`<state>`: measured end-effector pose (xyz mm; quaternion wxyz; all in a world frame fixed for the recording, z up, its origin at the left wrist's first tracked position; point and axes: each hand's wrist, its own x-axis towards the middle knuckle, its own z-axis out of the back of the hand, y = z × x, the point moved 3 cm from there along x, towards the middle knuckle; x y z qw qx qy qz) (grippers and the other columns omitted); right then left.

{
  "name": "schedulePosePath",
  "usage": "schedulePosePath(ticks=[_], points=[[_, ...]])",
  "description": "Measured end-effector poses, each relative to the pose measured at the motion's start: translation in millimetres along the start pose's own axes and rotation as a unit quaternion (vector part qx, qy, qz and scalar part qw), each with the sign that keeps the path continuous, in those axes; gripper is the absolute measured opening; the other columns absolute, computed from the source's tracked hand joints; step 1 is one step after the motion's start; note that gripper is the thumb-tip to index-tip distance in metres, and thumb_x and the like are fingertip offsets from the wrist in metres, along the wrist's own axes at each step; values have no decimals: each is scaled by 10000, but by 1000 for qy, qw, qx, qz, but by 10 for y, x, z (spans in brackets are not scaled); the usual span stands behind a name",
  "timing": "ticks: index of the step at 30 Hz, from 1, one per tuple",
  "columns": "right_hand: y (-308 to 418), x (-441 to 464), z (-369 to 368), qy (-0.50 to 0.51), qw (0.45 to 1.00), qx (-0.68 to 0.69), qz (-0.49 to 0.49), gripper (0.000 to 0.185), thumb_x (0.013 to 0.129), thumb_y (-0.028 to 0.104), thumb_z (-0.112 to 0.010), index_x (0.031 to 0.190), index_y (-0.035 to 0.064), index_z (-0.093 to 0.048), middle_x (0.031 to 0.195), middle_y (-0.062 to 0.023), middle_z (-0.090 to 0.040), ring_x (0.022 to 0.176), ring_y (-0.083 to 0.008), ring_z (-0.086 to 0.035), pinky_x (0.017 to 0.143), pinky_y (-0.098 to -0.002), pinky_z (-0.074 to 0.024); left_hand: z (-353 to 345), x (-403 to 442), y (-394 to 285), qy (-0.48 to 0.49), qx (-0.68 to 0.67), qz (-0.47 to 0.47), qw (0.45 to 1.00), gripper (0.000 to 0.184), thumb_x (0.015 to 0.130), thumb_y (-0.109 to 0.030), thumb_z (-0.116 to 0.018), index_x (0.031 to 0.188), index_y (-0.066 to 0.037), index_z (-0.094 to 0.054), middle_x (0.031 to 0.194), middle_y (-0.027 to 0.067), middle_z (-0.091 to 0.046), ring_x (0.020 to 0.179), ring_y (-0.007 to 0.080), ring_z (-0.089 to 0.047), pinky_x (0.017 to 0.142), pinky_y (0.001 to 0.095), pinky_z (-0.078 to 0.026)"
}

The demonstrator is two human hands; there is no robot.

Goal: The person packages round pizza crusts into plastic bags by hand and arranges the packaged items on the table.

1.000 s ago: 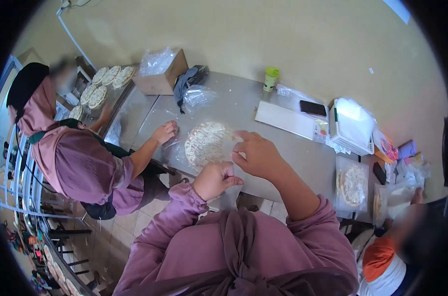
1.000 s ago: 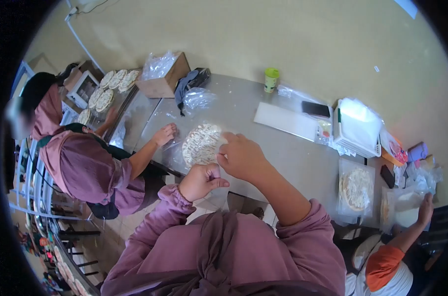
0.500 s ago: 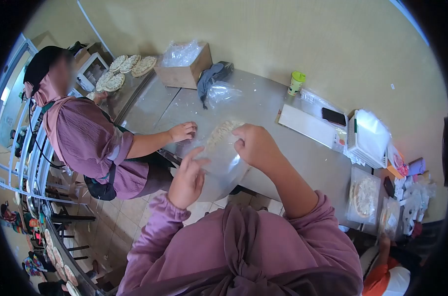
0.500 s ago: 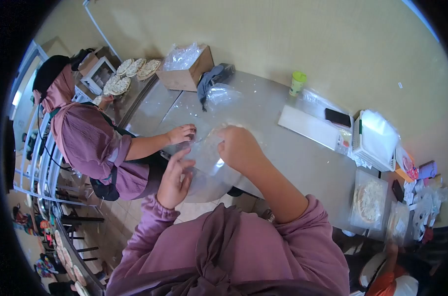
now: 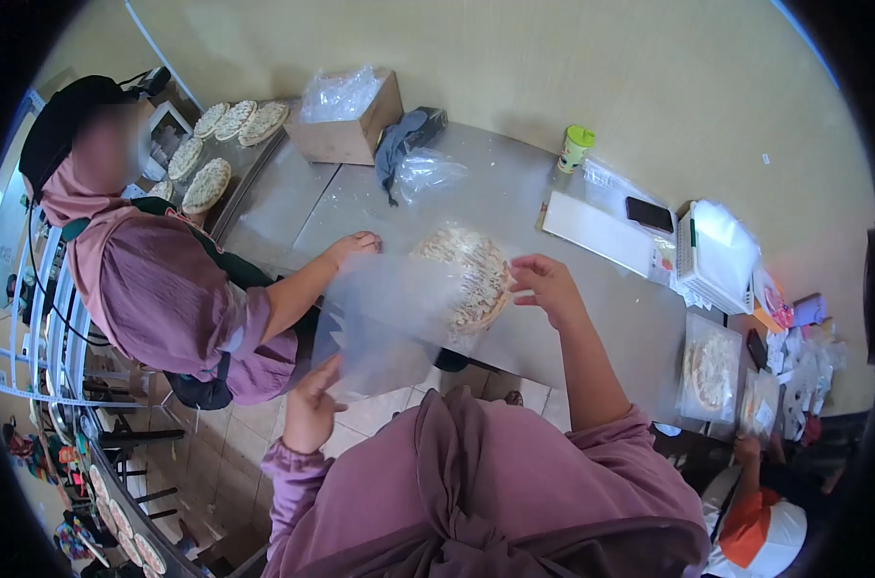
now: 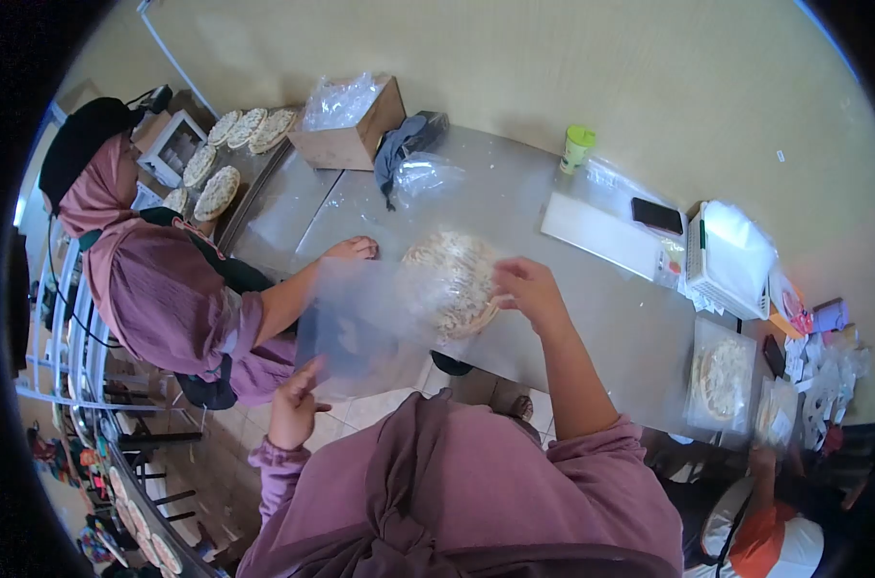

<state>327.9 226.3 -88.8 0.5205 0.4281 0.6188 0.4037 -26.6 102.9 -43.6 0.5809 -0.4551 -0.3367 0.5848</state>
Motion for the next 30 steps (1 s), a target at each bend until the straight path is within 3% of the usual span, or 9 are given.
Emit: schedulePosePath(ticks=[2,4,6,7,12,17,21,27,30], points=[[-552,136,252,-92,982,-110,-119,389,770,172,-642,1095,5,-509,890,-80,-577,738,-185,-585,616,-308,-512,122,-67,-102,-20,19,9,1000,616,649,161,-336,1221,-13,-484,1207,145,-509,1074,237,-530,726,285,-521],[-718,97,130,-85,983,-57,-151,407,770,167,-642,1106,-3,-487,903,-89,-571,736,-195,-582,620,-317,-512,231,-95,-59,-41,37,21,998,610,634,159,-338,1204,6,-495,1189,169,-528,1070,257,-538,770,309,-508],[-829,123,-14,-74,979,-1,-190,426,770,162,-642,1117,-11,-466,915,-98,-564,735,-206,-578,625,-325,-512,333,-117,-17,-49,92,-19,994,619,659,152,-337,1243,-11,-463,1244,119,-478,1100,210,-507,666,258,-531],[-861,171,-64,-101,978,37,-180,423,765,159,-649,1105,-14,-466,914,-108,-564,742,-214,-579,645,-335,-512,309,-107,-218,-92,118,-37,988,547,653,110,-405,1181,21,-515,1131,180,-571,1045,230,-550,883,275,-399],[-963,408,-293,-96,970,159,-158,411,753,140,-663,1078,-12,-462,946,-131,-565,778,-245,-590,719,-387,-509,291,-82,-251,-104,115,-28,987,490,650,107,-419,1122,50,-541,1126,183,-569,1014,240,-565,837,278,-434],[-841,592,-576,-91,940,329,2,444,707,-28,-609,1128,-46,-469,999,-159,-575,902,-301,-588,778,-434,-494,233,-68,-322,-117,55,3,992,460,644,114,-404,1074,68,-561,1103,171,-575,967,225,-578,744,258,-482],[-868,651,-481,-16,912,408,-38,471,695,-44,-598,1144,-61,-457,1009,-167,-572,923,-300,-581,819,-417,-489,204,-50,-327,-95,43,-12,994,528,660,137,-344,1152,39,-511,1083,126,-569,963,188,-566,674,248,-509],[-687,333,294,79,900,428,-17,497,702,-4,-595,1178,-36,-457,1099,-168,-565,989,-288,-567,890,-395,-461,78,13,-728,-105,-99,5,990,590,665,146,-324,1221,6,-461,1102,126,-567,927,170,-588,697,257,-529],[-383,-88,845,76,929,358,63,535,783,183,-588,1227,-44,-395,1215,-198,-475,1076,-317,-510,894,-466,-444,-51,191,-959,-105,-156,-42,981,587,679,143,-326,1239,11,-438,1096,127,-571,912,171,-600,678,245,-529]])
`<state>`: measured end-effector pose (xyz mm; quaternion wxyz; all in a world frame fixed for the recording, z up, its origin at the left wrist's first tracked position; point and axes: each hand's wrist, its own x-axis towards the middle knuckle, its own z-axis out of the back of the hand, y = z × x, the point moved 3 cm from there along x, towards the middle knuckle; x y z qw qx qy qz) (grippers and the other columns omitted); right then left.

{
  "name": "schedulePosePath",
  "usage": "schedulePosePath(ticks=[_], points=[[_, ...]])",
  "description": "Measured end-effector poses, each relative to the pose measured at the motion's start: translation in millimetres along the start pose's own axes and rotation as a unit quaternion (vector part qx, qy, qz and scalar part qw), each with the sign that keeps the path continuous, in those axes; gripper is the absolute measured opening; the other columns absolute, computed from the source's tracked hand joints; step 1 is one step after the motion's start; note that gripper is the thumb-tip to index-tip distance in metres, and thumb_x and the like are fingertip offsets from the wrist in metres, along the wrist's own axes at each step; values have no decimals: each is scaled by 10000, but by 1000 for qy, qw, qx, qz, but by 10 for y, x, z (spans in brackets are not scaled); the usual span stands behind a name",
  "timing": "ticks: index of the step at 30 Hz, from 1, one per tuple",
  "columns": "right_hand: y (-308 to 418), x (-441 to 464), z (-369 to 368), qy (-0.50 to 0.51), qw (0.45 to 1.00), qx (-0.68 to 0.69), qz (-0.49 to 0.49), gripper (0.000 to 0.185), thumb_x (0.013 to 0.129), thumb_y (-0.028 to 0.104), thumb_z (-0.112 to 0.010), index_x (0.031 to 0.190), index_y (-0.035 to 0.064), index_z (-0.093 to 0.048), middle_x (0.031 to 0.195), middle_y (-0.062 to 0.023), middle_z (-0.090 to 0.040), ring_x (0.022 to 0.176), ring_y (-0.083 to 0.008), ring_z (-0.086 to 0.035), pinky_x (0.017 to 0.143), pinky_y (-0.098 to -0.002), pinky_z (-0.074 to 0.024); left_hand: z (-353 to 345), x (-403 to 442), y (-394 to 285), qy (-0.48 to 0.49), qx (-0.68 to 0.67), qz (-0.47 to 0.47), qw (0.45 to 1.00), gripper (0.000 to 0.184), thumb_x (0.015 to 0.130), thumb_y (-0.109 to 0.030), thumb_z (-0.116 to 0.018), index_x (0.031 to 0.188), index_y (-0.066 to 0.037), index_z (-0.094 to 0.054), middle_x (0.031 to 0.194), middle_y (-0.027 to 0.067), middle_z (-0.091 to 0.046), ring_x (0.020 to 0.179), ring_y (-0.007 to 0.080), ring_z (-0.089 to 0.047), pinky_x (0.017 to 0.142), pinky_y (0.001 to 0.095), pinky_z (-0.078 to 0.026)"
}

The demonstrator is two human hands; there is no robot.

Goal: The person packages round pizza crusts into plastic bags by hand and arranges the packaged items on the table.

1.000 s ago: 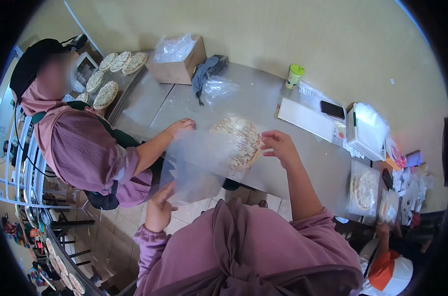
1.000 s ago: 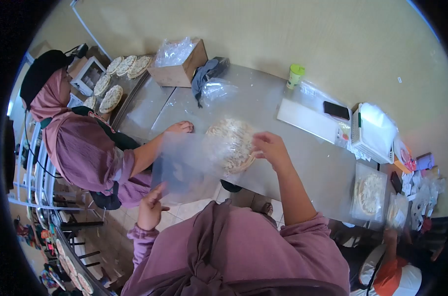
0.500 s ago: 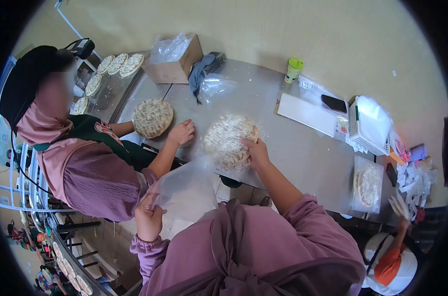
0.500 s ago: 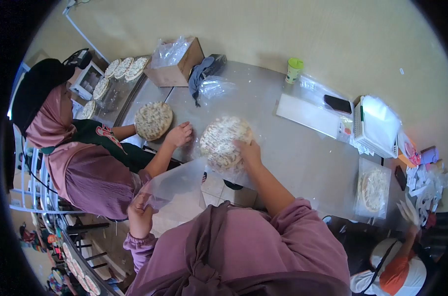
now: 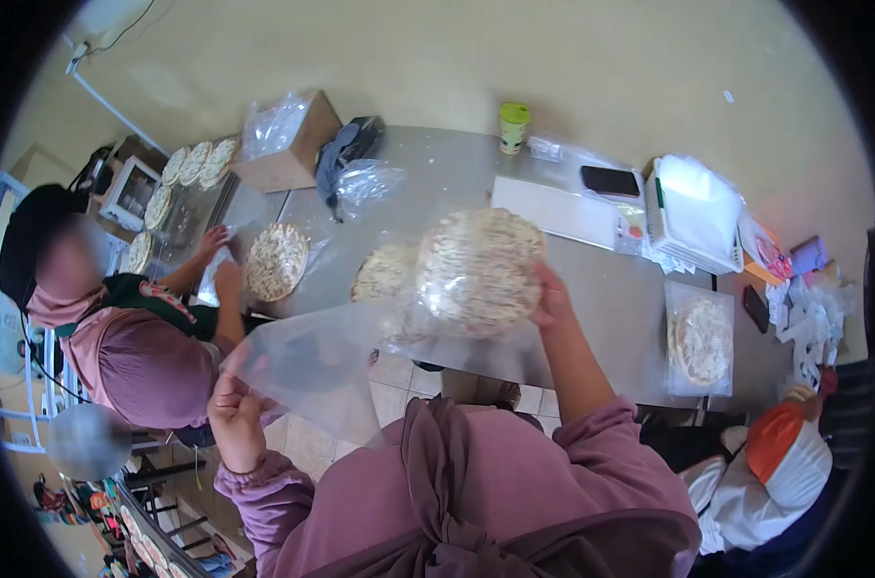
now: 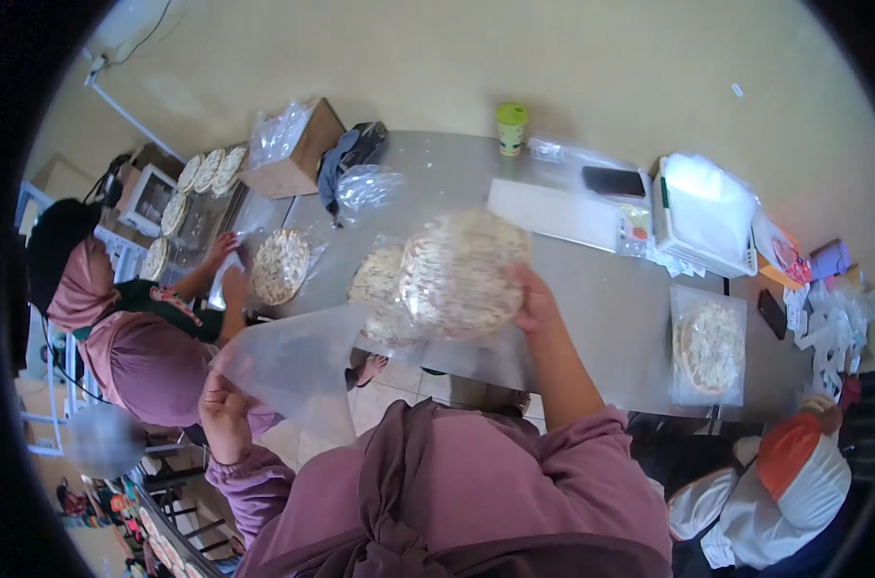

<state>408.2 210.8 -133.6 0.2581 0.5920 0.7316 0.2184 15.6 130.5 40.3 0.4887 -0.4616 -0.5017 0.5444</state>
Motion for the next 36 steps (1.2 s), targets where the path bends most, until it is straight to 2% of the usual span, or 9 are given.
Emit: schedulePosePath(ticks=[2,5,7,13,18,21,27,34,36], points=[[396,-361,-91,32,971,224,77,577,853,423,-461,1262,22,-390,1254,-171,-447,1131,-301,-467,931,-473,-411,-133,113,-72,21,10,-17,1000,575,692,145,-330,1242,12,-434,1112,130,-561,958,190,-590,658,238,-525],[496,-613,314,-50,952,224,200,660,858,575,-319,1294,83,-374,1290,-141,-420,1160,-307,-434,946,-482,-394,-610,325,-158,24,-30,-10,999,564,708,145,-336,1251,15,-421,1235,129,-474,1088,224,-518,661,231,-517],[410,-748,693,-88,940,246,220,654,857,570,-329,1298,89,-372,1284,-131,-428,1153,-306,-440,943,-481,-397,-986,488,-207,49,-23,-16,998,592,704,152,-326,1273,7,-401,1328,120,-384,1165,244,-454,703,251,-522],[607,-1369,1020,-137,928,261,229,608,875,522,-337,1302,90,-369,1266,-128,-448,1138,-292,-456,932,-459,-414,-2303,1006,322,213,62,-99,970,689,671,181,-347,1320,-48,-365,1358,99,-364,1187,263,-440,748,254,-496],[779,-1676,1096,-151,936,256,189,562,892,474,-339,1299,88,-373,1262,-128,-454,1131,-280,-464,928,-439,-421,-3456,1162,752,304,311,-263,861,650,628,170,-422,1254,-6,-423,1296,171,-425,1178,283,-449,857,315,-464],[804,-1792,1155,-161,936,257,177,543,899,455,-340,1298,88,-375,1260,-128,-456,1129,-275,-468,927,-431,-425,-3904,1084,844,341,364,-323,805,627,649,126,-420,1258,-22,-418,1278,186,-436,1169,312,-442,936,335,-405],[590,-1736,1003,-111,955,246,122,498,921,397,-319,1306,82,-354,1269,-129,-446,1133,-259,-463,936,-401,-421,-4259,975,869,402,439,-287,751,618,685,74,-384,1288,-61,-378,1329,161,-382,1141,341,-444,963,364,-366],[138,-1249,1054,-139,966,61,212,505,919,405,-322,1307,83,-346,1278,-129,-435,1138,-265,-457,939,-406,-418,-4198,916,791,487,463,-292,681,635,677,71,-439,1293,-65,-374,1310,155,-411,1159,313,-439,959,345,-384],[53,-1245,1166,-144,963,2,228,508,918,408,-323,1308,84,-344,1280,-129,-431,1140,-266,-455,940,-407,-417,-4092,924,838,505,469,-345,637,645,675,91,-425,1291,-94,-386,1312,129,-417,1154,298,-450,947,344,-397]])
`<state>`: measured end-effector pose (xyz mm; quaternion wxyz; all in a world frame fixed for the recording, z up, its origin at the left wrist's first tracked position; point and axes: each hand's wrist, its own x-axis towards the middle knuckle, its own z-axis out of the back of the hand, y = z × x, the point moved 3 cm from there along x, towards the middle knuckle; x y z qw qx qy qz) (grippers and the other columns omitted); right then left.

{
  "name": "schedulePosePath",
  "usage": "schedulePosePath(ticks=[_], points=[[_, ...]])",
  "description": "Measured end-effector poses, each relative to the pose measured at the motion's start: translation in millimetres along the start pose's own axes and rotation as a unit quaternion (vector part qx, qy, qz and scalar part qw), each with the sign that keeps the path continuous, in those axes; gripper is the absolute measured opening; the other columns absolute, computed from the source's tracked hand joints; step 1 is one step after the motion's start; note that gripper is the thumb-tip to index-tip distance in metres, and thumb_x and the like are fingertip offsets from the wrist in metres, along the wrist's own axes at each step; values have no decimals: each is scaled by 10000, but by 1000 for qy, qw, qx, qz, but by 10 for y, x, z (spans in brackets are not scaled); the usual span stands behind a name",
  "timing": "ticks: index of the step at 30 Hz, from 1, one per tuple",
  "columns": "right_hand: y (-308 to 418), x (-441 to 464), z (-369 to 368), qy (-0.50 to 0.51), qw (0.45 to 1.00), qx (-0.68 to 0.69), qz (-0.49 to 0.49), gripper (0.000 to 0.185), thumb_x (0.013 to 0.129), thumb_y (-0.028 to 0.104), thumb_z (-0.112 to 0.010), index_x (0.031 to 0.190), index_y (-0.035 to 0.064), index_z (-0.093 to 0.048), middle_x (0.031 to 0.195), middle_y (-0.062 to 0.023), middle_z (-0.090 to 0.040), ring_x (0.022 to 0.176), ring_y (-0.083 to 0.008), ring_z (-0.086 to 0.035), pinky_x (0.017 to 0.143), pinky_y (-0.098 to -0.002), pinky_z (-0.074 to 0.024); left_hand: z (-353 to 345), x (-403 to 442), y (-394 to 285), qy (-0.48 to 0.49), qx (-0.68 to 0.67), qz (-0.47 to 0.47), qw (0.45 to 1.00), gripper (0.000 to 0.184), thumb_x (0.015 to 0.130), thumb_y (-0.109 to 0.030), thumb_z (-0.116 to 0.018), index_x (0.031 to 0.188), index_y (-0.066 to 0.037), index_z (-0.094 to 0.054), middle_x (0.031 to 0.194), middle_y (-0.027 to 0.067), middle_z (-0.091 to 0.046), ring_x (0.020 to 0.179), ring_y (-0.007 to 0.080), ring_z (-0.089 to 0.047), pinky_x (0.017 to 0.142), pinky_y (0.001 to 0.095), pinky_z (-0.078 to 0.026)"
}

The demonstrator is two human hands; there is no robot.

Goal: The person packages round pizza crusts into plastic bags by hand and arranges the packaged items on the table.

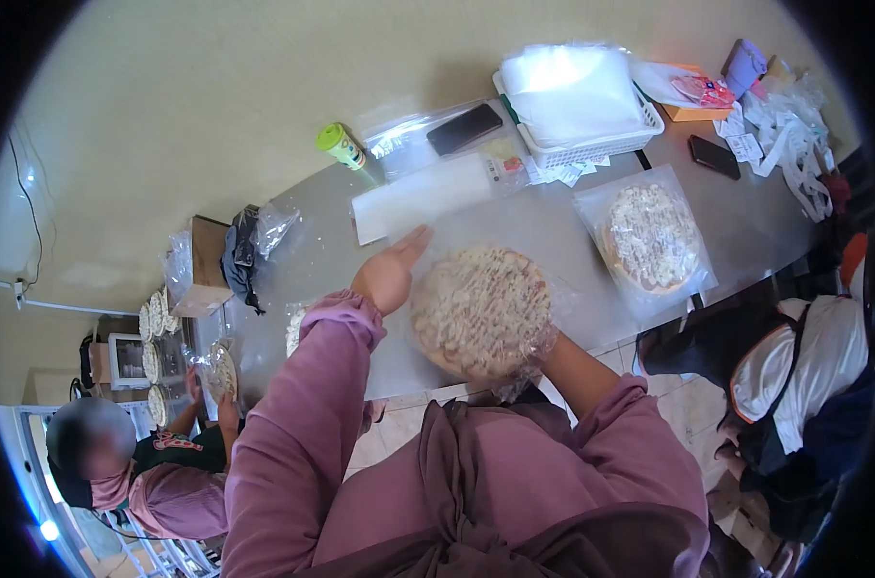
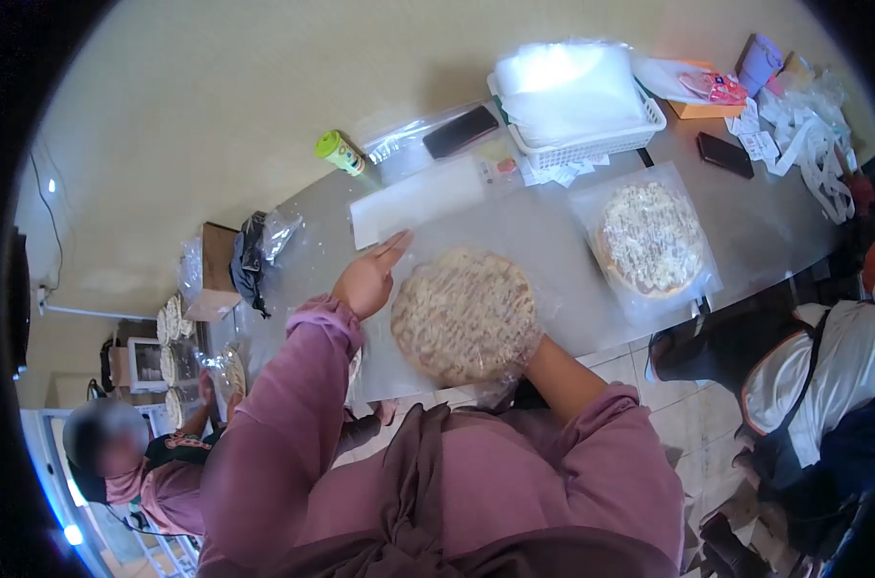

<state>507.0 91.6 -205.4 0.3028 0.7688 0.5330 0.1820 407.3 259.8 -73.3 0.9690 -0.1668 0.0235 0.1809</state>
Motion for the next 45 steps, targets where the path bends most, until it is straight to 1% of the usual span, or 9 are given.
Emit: schedulePosePath(ticks=[6,8,11,16,18,21,34,41,45], points=[[-84,218,111,26,987,-146,54,513,916,414,-326,1309,84,-338,1286,-129,-423,1144,-271,-451,942,-410,-416,-106,-275,-204,-1,14,-19,1000,645,695,75,-421,1299,-149,-388,1356,81,-375,1148,274,-462,915,330,-424],[145,178,-106,8,927,369,-69,528,907,433,-342,1310,92,-334,1302,-130,-401,1158,-282,-435,950,-426,-406,-182,-291,-308,-42,40,-26,998,606,704,62,-430,1274,-142,-410,1332,84,-399,1134,283,-469,896,333,-438],[103,189,-134,-16,912,407,-48,575,884,480,-357,1313,96,-331,1298,-132,-405,1166,-303,-424,953,-459,-394,-298,-399,-332,-119,38,-24,992,485,717,24,-455,1182,-115,-466,1268,97,-446,1085,298,-491,843,354,-462],[182,135,-324,-33,921,387,-18,631,853,537,-364,1301,93,-359,1296,-142,-411,1165,-336,-417,949,-499,-379,-304,-545,-284,-183,-22,115,976,201,745,-98,-502,939,-61,-541,1061,127,-545,926,318,-541,731,412,-473],[156,135,-359,-41,918,394,-9,639,847,547,-362,1296,92,-370,1295,-145,-412,1165,-345,-415,948,-509,-375,-464,-573,-203,-35,37,183,982,170,762,-192,-509,821,-39,-553,909,144,-587,834,332,-556,686,435,-461],[49,169,-336,-85,913,398,11,635,852,555,-333,1290,97,-387,1302,-147,-405,1173,-349,-407,953,-516,-365,-566,-708,-444,-76,-10,116,990,152,775,-182,-490,752,-34,-515,732,162,-564,719,355,-551,620,458,-438],[-53,-46,-181,-92,943,309,-85,565,873,404,-343,1274,8,-380,1259,-182,-454,1133,-350,-454,991,-480,-327,-655,-1033,-744,-45,-123,145,981,197,790,-192,-483,712,-15,-517,715,187,-563,682,378,-548,599,465,-430],[-510,-142,-379,-117,976,150,-101,411,844,148,-492,1215,-12,-420,1134,-178,-532,1066,-320,-508,925,-452,-415,-771,-1041,-879,-50,-142,70,986,158,773,-180,-499,727,-31,-526,737,160,-571,710,349,-555,614,451,-434],[-462,-214,-385,-151,929,260,-215,406,838,130,-513,1205,-16,-422,1096,-171,-546,1024,-304,-535,897,-445,-439,-920,-1073,-970,9,-142,-23,990,127,765,-170,-516,761,-44,-533,735,149,-572,699,345,-556,608,449,-436]])
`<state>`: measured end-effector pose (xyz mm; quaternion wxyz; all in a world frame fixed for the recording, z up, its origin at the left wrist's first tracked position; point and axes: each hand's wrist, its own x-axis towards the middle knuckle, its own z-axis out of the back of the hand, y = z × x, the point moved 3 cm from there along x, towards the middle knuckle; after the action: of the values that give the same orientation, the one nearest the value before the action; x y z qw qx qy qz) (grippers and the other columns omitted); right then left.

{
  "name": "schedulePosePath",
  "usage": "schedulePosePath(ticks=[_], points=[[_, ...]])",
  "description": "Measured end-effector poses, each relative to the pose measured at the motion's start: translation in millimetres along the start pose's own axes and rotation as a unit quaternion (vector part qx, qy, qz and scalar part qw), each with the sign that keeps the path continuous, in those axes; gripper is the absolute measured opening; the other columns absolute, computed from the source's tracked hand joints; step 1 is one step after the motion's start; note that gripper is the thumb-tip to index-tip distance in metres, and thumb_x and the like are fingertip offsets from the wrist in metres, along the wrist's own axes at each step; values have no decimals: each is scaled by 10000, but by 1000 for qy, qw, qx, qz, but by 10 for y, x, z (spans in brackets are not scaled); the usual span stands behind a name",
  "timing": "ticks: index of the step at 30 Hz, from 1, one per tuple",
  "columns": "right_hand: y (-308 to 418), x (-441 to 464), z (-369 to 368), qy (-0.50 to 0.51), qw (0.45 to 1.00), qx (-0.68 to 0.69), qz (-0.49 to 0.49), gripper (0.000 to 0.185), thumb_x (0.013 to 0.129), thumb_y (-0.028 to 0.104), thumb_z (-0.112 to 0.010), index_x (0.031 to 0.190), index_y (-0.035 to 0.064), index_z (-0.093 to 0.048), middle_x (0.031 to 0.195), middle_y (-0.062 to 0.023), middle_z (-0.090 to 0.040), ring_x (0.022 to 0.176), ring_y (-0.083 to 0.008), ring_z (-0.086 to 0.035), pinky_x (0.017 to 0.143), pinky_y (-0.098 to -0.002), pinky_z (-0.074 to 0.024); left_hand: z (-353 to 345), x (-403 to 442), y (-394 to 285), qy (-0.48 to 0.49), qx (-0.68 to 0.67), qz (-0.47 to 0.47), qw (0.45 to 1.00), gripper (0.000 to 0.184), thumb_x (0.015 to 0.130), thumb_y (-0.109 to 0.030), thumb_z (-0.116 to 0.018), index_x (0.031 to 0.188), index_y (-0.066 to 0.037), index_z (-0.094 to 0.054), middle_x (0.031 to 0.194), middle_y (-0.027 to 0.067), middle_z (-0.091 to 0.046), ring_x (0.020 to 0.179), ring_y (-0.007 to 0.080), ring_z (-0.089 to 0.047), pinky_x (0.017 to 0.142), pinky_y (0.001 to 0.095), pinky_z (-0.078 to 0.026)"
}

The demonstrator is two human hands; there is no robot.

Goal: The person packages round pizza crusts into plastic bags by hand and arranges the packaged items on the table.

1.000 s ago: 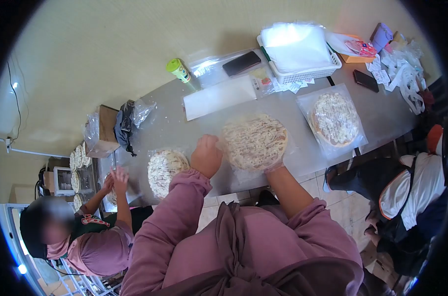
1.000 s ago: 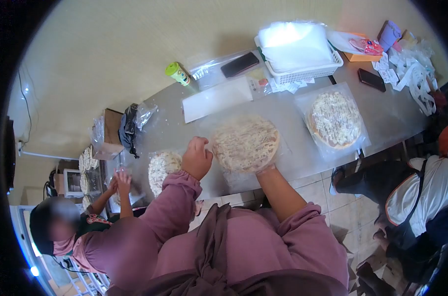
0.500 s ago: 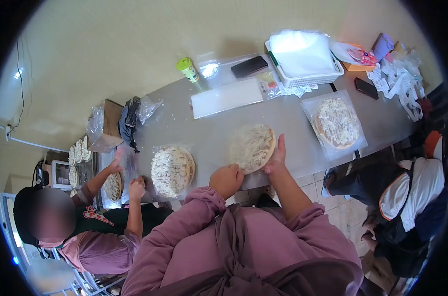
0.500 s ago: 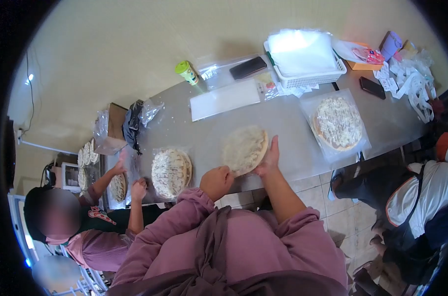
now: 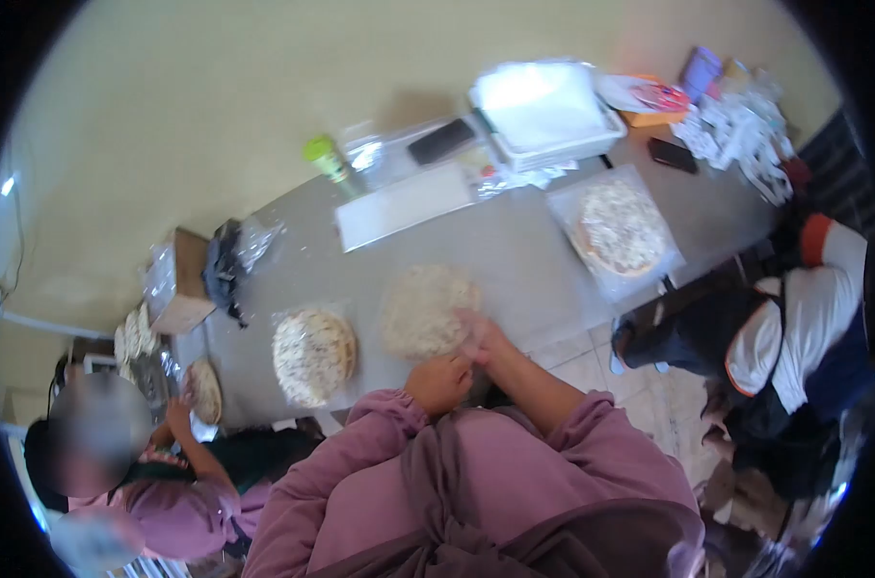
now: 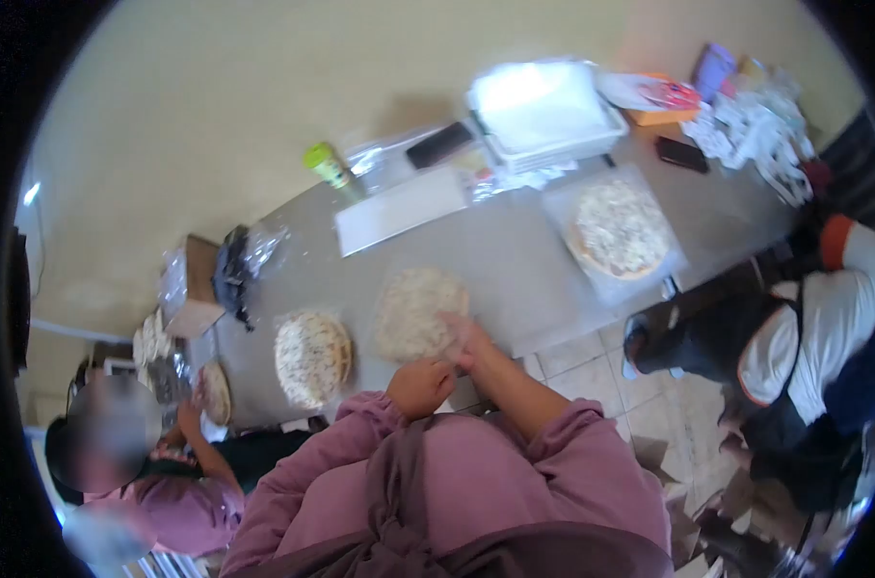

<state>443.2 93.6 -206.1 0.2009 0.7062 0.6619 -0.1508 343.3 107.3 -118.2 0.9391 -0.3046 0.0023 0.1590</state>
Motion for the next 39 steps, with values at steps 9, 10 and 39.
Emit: schedulePosePath(ticks=[9,10,39], points=[[760,-470,-55,7,978,-37,203,464,811,121,-550,1240,21,-405,1165,-167,-493,1060,-324,-496,886,-506,-429,157,245,-338,38,-81,-88,992,163,830,-215,-534,811,-55,-553,764,111,-555,726,306,-543,630,383,-432],[953,-608,-99,-10,971,-39,237,476,810,120,-549,1251,32,-396,1187,-164,-477,1087,-325,-477,891,-520,-421,148,280,-347,40,-81,-91,992,163,830,-215,-534,811,-55,-553,764,111,-555,726,306,-543,630,383,-432],[3155,-2478,-436,-601,313,-575,459,209,764,158,-540,902,34,-635,825,-164,-639,806,-310,-622,710,-380,-479,-55,1003,-368,128,-114,-82,982,154,834,-204,-534,858,-60,-584,809,117,-580,739,298,-567,647,363,-456]])
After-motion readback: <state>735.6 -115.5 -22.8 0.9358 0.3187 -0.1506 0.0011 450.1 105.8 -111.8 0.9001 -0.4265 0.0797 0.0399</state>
